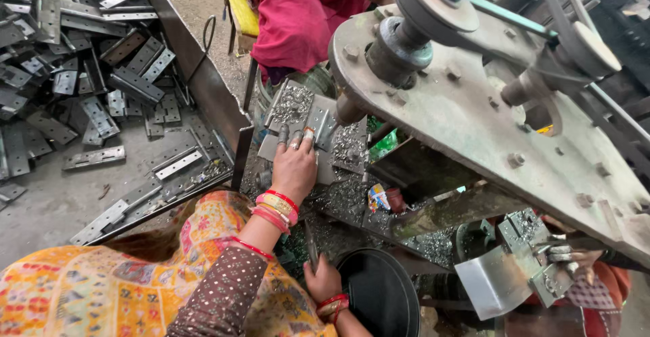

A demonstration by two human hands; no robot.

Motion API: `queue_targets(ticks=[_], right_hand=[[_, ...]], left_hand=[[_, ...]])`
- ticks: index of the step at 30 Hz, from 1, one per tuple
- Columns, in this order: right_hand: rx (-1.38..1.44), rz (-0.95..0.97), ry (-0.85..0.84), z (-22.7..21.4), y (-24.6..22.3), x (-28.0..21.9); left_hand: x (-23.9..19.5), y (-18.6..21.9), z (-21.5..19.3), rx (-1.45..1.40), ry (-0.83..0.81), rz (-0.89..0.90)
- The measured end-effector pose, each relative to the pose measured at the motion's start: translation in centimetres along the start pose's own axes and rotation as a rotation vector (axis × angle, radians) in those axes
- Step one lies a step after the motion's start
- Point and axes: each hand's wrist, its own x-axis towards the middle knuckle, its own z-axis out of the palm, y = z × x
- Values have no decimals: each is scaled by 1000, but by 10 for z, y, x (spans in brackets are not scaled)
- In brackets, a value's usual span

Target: The person picks up metal brackets and places them into a machine to be processed, repeating this action with several brackets.

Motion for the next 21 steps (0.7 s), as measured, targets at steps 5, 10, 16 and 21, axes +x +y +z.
queue_targets(ticks=[5, 10, 16, 21], right_hand=[[47, 1, -27, -11, -6, -1], [-130, 27, -123, -56, -9, 12], [-73, 72, -19, -7, 0, 1], [-10, 8, 28, 17, 27, 6]], left_hand=[[-7, 3, -14, 30, 33, 31], [0, 0, -4, 11, -42, 11], [15, 1, 19, -33, 18, -13], [3, -9, 1, -114, -133, 14]])
